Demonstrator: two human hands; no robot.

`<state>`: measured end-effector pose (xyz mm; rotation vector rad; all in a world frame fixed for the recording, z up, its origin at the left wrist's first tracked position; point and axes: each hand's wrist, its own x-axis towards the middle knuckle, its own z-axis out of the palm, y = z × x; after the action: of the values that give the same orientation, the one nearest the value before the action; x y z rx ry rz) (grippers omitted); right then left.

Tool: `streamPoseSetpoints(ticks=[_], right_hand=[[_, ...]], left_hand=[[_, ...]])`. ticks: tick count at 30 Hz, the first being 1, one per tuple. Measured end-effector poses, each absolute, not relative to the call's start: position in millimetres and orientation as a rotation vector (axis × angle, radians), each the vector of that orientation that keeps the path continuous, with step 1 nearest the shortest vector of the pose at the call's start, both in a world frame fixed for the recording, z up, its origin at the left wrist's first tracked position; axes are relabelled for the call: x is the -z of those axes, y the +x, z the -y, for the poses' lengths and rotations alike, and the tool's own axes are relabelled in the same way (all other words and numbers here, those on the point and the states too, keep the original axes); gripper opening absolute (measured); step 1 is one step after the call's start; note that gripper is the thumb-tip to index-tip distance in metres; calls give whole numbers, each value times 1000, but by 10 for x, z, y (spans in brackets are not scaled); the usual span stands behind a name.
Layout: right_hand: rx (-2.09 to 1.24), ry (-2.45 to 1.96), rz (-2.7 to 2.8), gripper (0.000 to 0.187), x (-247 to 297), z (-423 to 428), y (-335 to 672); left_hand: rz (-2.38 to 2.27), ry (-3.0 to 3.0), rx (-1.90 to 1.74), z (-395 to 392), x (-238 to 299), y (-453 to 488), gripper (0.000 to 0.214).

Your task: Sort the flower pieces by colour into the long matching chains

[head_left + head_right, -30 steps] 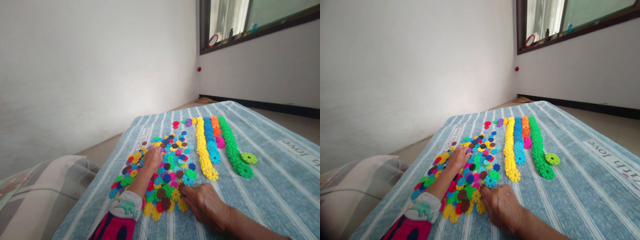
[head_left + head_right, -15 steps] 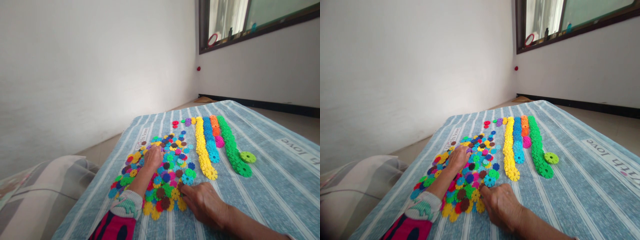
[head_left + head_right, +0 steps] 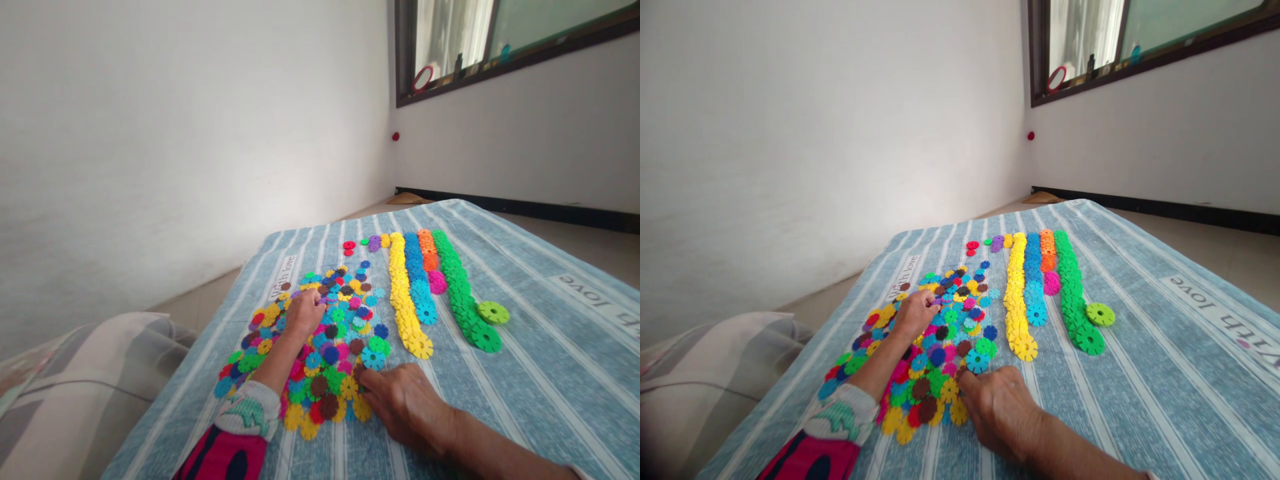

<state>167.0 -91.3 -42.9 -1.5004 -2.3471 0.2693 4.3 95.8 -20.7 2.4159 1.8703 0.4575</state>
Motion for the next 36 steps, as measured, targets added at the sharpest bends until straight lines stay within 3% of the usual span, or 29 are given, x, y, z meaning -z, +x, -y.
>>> streamPoseSetpoints(ticks=[25,31,36], right_hand=[[-139,-1461,2370,16,522,874,1620],[-59,-1393,2356,27,640,815,1593],[65,-1392,2355,20,727,760,1563]], left_hand=[[-1710,2289,-657,-1587,65,540,5],[-1731,2302,-656,-1847,76,773,4],[-1746,2315,-679,-2035,51,925,10]])
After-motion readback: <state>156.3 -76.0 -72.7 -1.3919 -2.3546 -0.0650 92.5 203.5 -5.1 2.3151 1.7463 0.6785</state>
